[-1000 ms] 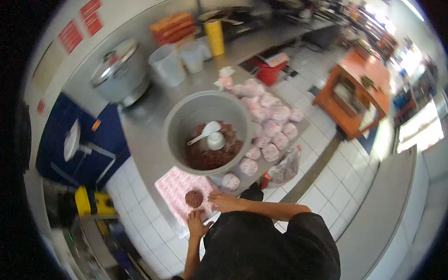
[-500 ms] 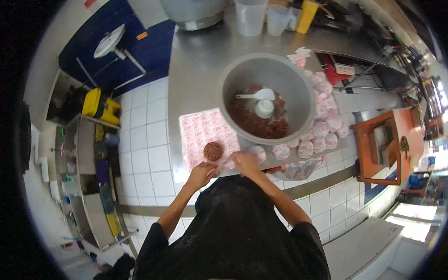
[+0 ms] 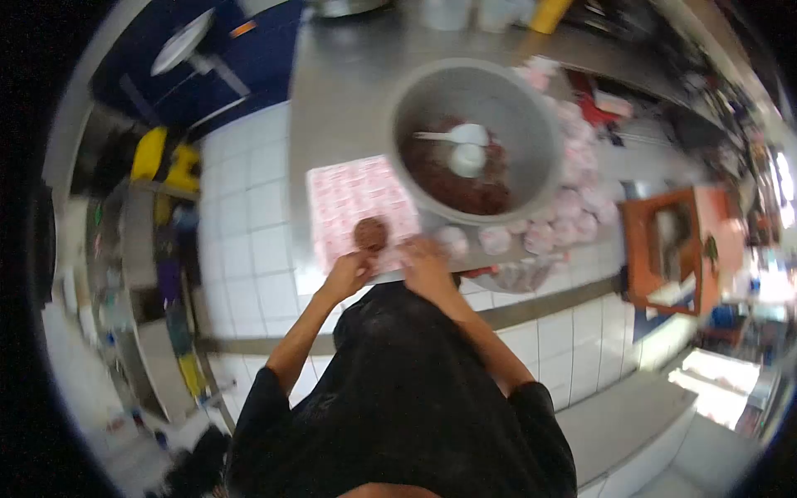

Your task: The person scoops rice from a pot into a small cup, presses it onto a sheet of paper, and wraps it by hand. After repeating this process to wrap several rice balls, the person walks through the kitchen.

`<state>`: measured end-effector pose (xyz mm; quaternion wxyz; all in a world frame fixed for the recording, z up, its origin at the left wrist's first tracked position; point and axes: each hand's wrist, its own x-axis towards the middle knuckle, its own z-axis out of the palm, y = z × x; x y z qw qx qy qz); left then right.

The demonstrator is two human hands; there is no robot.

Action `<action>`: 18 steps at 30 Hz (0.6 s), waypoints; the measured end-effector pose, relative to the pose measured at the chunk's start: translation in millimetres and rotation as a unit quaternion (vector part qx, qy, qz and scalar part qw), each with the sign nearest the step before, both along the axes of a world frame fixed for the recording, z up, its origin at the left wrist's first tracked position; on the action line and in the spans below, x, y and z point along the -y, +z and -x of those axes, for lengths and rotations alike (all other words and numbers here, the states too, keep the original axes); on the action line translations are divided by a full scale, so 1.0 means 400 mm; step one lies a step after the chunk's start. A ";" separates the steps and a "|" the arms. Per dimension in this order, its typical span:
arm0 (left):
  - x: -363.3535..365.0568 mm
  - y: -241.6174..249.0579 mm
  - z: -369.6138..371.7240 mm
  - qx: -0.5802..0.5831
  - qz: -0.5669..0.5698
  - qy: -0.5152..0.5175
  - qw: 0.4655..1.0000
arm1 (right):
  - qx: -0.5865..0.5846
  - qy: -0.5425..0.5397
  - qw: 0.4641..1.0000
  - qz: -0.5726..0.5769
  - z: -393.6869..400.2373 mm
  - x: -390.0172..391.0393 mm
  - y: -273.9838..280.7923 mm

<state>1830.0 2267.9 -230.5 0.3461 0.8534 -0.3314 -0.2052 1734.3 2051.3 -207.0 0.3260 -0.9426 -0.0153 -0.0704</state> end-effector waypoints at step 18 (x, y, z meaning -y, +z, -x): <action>-0.033 -0.036 0.028 0.124 0.017 0.005 0.992 | -0.020 0.111 0.985 0.129 -0.089 0.003 -0.065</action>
